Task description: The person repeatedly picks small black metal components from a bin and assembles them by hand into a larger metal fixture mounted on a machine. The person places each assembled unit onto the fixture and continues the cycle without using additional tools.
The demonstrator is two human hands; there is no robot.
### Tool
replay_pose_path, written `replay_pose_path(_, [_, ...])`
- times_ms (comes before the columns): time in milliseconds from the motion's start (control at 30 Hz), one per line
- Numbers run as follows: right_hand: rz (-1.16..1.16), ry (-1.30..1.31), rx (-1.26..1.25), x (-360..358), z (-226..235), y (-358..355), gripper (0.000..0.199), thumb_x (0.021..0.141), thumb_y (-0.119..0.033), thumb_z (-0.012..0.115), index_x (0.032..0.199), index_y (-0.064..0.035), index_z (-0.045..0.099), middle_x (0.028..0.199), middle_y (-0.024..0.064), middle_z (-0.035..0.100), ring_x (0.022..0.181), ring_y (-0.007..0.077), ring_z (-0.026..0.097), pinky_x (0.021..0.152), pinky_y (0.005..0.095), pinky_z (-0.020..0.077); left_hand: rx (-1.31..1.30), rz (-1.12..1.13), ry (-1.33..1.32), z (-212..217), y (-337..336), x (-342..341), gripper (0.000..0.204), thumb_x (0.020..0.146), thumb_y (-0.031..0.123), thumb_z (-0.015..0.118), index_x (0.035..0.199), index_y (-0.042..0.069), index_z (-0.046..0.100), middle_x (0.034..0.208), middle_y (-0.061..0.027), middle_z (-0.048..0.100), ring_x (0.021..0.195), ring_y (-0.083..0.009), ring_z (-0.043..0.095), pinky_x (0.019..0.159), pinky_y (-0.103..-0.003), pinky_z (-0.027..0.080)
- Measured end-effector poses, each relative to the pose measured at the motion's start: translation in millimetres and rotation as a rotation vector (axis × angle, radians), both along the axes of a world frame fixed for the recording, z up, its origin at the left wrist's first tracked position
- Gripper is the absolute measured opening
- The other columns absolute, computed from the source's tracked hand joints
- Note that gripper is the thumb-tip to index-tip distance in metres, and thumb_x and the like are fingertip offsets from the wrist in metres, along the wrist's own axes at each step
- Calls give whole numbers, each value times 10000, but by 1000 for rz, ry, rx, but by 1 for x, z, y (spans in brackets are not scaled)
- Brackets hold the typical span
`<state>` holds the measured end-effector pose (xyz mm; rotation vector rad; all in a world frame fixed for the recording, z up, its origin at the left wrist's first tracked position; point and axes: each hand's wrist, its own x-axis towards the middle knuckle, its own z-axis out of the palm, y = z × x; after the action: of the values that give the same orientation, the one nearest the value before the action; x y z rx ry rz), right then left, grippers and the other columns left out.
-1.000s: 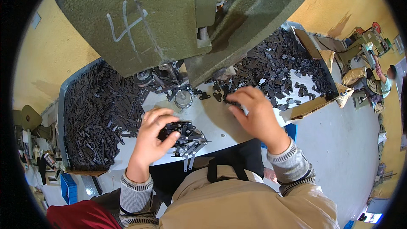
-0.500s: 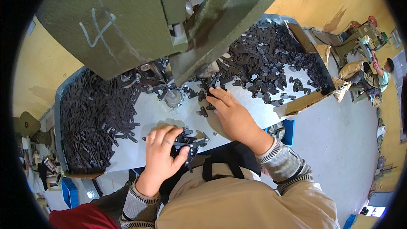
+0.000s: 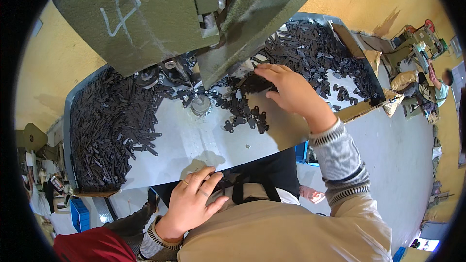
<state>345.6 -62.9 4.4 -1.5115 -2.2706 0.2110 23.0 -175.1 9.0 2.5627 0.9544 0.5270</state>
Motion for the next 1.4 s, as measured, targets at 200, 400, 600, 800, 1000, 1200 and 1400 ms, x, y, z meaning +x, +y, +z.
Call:
replay_pose_path(200, [-18,-139,-42,2,-24,52,794,752,-373,726,1343,61,422,1338,224,457,1213,362,446,1049,393,360,30,62,-140,5,9,0,420,716,200,770,1074,48,614,1098,-97,602,871,-256,624,748,-344,517])
replay_pose_path(400, [-170,-313,112,-19,-43,70,448,817,-362,668,1044,7,552,1039,156,564,1022,302,513,906,378,415,36,75,-216,9,17,1,361,722,170,759,1038,52,629,1058,-96,621,837,-263,630,720,-341,521])
replay_pose_path(600, [-420,-224,304,-39,-51,49,338,826,-316,650,1001,-41,561,1016,110,570,998,276,517,856,393,405,54,114,-236,8,26,-4,324,718,143,758,1004,51,639,1034,-95,631,818,-270,630,701,-346,523])
replay_pose_path(800, [-247,-209,193,-27,-52,56,285,872,-318,601,927,-49,525,882,121,630,843,305,628,739,416,475,56,139,-270,7,35,-7,287,723,114,753,981,52,644,991,-100,644,803,-277,631,693,-348,521])
replay_pose_path(1000, [-277,307,157,-17,-50,83,269,938,-255,523,905,10,498,828,207,630,773,389,622,692,460,478,20,154,-302,8,43,-11,249,734,89,745,960,49,648,958,-106,652,816,-285,636,704,-344,520])
replay_pose_path(1200, [-390,1868,-540,5,-8,94,193,993,-179,427,884,-51,522,691,-5,488,540,96,387,517,254,341,-79,258,-373,11,51,-21,221,746,56,736,947,33,645,942,-120,662,811,-287,642,714,-331,517])
replay_pose_path(1400, [-436,2387,-614,-7,-7,83,176,965,-58,361,992,18,518,705,16,504,521,88,358,524,241,332,-266,217,-398,8,59,-4,238,775,70,732,990,41,633,930,-115,661,782,-205,646,633,-302,505])
